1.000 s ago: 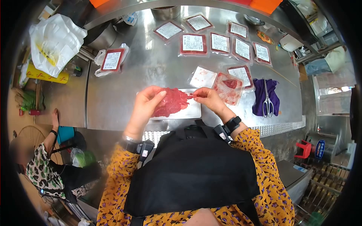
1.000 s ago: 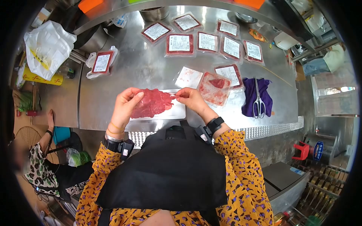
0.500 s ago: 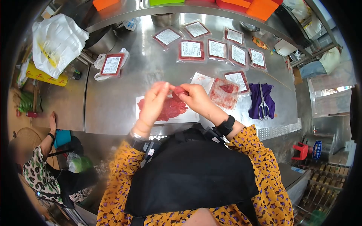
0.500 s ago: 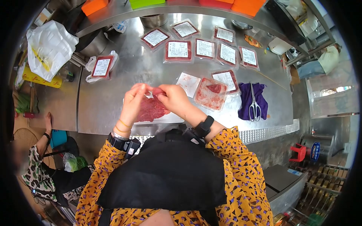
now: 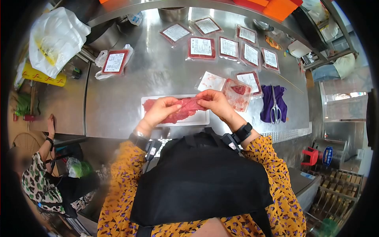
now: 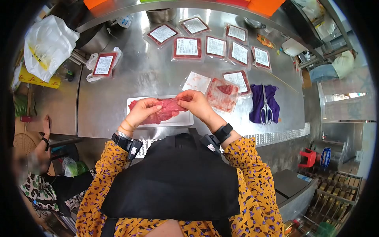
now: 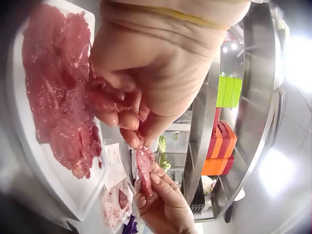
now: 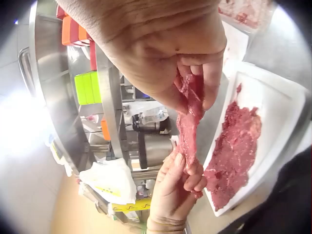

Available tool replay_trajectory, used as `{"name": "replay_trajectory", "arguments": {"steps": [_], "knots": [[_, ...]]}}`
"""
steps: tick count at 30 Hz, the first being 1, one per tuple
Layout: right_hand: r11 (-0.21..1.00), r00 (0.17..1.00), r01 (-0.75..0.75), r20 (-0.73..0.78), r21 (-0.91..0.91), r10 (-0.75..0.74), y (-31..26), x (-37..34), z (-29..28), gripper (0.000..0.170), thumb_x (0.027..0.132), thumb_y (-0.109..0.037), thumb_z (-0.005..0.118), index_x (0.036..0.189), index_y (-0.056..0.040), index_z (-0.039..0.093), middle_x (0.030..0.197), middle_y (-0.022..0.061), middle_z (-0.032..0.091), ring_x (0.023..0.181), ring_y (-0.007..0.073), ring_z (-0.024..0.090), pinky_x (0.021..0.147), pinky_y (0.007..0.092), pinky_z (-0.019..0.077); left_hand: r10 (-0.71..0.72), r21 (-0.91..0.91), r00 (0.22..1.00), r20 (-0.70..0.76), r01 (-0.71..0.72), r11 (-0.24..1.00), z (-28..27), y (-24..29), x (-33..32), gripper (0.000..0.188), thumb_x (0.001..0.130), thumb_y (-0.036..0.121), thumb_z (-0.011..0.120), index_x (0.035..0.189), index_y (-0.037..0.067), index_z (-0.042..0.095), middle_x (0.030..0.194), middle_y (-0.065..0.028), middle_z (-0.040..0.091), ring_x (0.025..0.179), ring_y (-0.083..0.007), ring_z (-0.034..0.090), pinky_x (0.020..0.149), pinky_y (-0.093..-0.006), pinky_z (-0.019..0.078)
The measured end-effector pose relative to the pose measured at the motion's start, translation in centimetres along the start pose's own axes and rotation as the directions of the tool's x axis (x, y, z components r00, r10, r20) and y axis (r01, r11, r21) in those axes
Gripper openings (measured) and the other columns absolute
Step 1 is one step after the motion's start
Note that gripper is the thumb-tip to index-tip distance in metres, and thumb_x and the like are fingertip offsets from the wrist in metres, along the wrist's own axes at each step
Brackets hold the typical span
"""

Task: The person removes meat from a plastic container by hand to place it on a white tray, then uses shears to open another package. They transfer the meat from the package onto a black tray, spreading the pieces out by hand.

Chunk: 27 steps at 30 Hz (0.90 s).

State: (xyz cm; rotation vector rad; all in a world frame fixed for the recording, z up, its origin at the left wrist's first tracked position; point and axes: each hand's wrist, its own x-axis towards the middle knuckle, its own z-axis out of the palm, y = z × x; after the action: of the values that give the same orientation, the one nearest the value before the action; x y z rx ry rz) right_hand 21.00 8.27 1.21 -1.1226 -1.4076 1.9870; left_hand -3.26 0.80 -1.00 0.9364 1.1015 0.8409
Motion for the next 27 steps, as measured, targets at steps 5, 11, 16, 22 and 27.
{"name": "replay_trajectory", "arguments": {"steps": [5,11,16,22,27], "knots": [[0.940,0.994,-0.097,-0.082,-0.327,0.074,2.3,-1.3,-1.1,0.016,0.082,-0.002,0.071,0.097,0.0011,0.065,0.083,0.0064,0.069,0.079,0.0135,0.067,0.069,0.0256,0.0538,-0.073,0.184,0.997,-0.023,0.076,0.980,0.2,-1.9,0.2,0.016,0.093,0.015,0.064,0.096,-0.001,0.066,0.078,-0.0029,0.064,0.066,-0.0092,0.059,0.060,-0.0244,0.0494],[0.722,0.984,0.110,-0.028,-0.683,-0.177,5.6,-2.1,-1.3,0.019,0.077,-0.007,0.073,0.094,-0.0047,0.065,0.082,0.0136,0.068,0.076,0.0290,0.067,0.067,0.0360,0.0521,0.089,0.673,0.991,-0.102,0.003,0.740,2.0,-3.4,-0.5,0.013,0.085,0.016,0.071,0.084,0.004,0.068,0.069,-0.0046,0.065,0.062,-0.0146,0.062,0.056,-0.0301,0.0490],[0.538,0.961,0.179,0.028,-0.824,-0.277,5.5,-2.0,-1.2,0.018,0.075,-0.011,0.073,0.088,-0.0077,0.062,0.086,0.0121,0.065,0.082,0.0346,0.064,0.069,0.0421,0.0501,0.215,0.862,0.969,-0.125,-0.001,0.507,3.1,-2.7,-1.0,0.017,0.079,0.024,0.075,0.080,0.009,0.066,0.070,-0.0092,0.065,0.065,-0.0286,0.064,0.058,-0.0376,0.0496],[0.511,0.956,0.132,-0.028,-0.849,-0.293,4.5,-2.2,-1.0,0.019,0.074,-0.011,0.075,0.084,-0.0075,0.060,0.083,0.0097,0.061,0.077,0.0304,0.062,0.066,0.0387,0.0495,0.307,0.905,0.945,-0.114,-0.028,0.424,3.1,-2.8,-1.1,0.018,0.079,0.024,0.074,0.081,0.008,0.066,0.068,-0.0099,0.063,0.069,-0.0301,0.064,0.060,-0.0394,0.0494],[0.544,0.963,0.144,-0.009,-0.827,-0.269,4.7,-2.2,-1.6,0.014,0.075,-0.011,0.074,0.083,-0.0080,0.063,0.083,0.0084,0.060,0.077,0.0286,0.062,0.067,0.0376,0.0494,0.233,0.797,0.952,-0.198,0.018,0.603,1.6,-2.5,-1.9,0.012,0.084,0.016,0.069,0.085,0.005,0.065,0.078,-0.0137,0.067,0.069,-0.0302,0.065,0.064,-0.0383,0.0515]]}}
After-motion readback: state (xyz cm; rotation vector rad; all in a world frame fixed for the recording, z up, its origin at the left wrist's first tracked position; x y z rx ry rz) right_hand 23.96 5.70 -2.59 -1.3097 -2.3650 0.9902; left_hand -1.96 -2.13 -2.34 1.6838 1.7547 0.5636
